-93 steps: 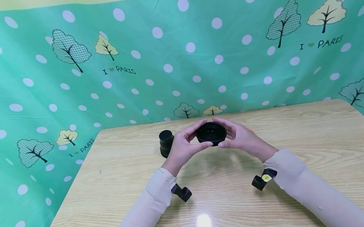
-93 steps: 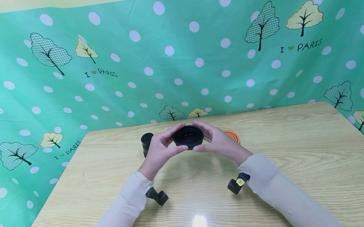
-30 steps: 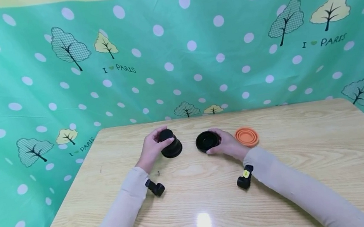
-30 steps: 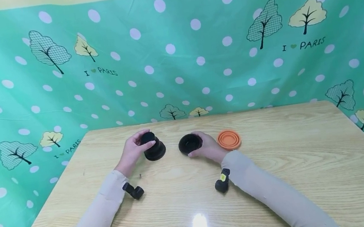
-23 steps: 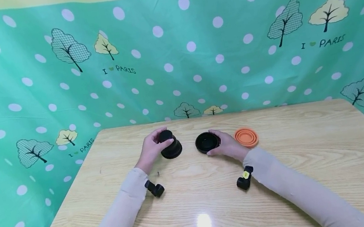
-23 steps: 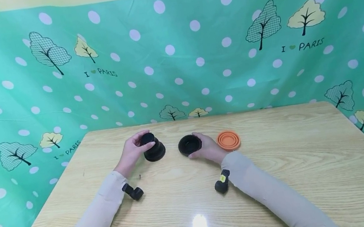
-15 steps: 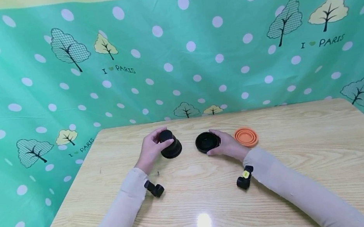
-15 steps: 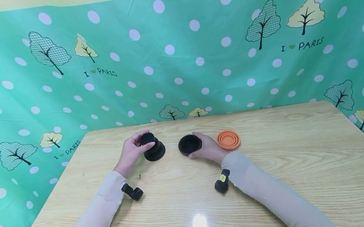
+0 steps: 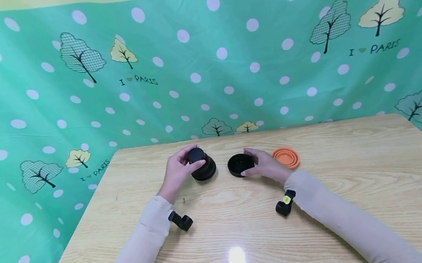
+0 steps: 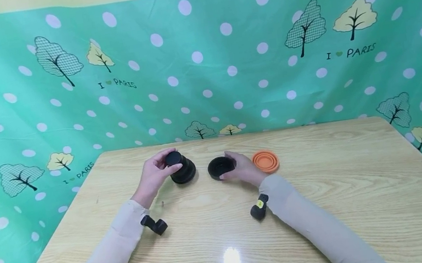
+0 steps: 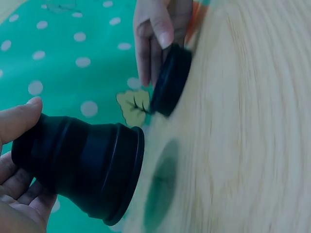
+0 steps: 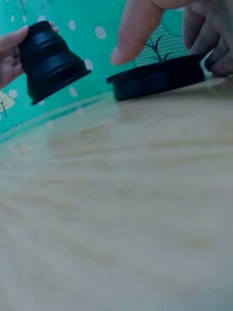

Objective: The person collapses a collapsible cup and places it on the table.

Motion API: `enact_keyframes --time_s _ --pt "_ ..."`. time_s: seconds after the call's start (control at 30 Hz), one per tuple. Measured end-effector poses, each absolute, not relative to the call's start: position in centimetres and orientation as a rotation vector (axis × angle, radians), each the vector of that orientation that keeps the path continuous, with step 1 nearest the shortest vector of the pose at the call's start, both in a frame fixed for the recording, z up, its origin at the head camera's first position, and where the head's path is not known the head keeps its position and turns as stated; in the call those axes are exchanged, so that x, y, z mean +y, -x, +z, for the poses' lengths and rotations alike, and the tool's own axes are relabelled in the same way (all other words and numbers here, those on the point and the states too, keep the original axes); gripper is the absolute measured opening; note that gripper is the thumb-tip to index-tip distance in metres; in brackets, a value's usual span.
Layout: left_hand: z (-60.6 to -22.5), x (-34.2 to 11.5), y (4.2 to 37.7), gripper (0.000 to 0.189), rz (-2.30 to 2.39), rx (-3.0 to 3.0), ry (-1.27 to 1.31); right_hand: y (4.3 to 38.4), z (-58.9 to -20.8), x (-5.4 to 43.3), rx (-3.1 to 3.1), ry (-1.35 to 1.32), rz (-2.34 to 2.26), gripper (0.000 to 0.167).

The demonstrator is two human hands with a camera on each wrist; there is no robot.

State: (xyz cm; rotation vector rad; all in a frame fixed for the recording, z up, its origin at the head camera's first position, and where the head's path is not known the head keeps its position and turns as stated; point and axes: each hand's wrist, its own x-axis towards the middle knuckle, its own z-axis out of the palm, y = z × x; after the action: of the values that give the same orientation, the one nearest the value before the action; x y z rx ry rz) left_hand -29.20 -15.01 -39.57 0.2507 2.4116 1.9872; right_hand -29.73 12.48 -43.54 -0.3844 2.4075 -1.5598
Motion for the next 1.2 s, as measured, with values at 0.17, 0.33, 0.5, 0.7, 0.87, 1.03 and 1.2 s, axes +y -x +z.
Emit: enact_keyframes --time_s 0.17,0.33,0.5,0.7,0.87,1.03,1.2 --pt "-38.9 -13.9 28.3 0.054 2.007 2.380 -0.299 29.5 -42.7 13.3 2.349 0.431 -1.623 0.084" --pt "-38.3 -12.6 27.5 0.053 2.019 2.377 -0.382 29.3 -41.4 13.8 2.362 0.566 -1.651 0.077" --pt "-37.4 -11.2 26.5 0.053 2.028 2.356 -0.488 28.5 -40.2 14.1 2.306 0.630 -1.693 0.062" --pt "-36.9 -9.3 25.4 0.054 1.997 2.332 -0.640 27.8 -39.5 14.4 2.273 0.606 -1.704 0.053" --pt "-36.6 -8.2 24.7 0.055 1.963 2.348 -0.674 27.4 -39.3 14.6 2.256 0.542 -1.726 0.048" --pt "-36.7 -7.5 24.3 0.057 1.888 2.396 -0.754 27.3 -39.4 14.8 2.156 0.543 -1.797 0.045" --pt "-36.7 -7.1 23.8 0.057 1.863 2.397 -0.840 27.1 -39.8 15.1 2.042 0.559 -1.865 0.048"
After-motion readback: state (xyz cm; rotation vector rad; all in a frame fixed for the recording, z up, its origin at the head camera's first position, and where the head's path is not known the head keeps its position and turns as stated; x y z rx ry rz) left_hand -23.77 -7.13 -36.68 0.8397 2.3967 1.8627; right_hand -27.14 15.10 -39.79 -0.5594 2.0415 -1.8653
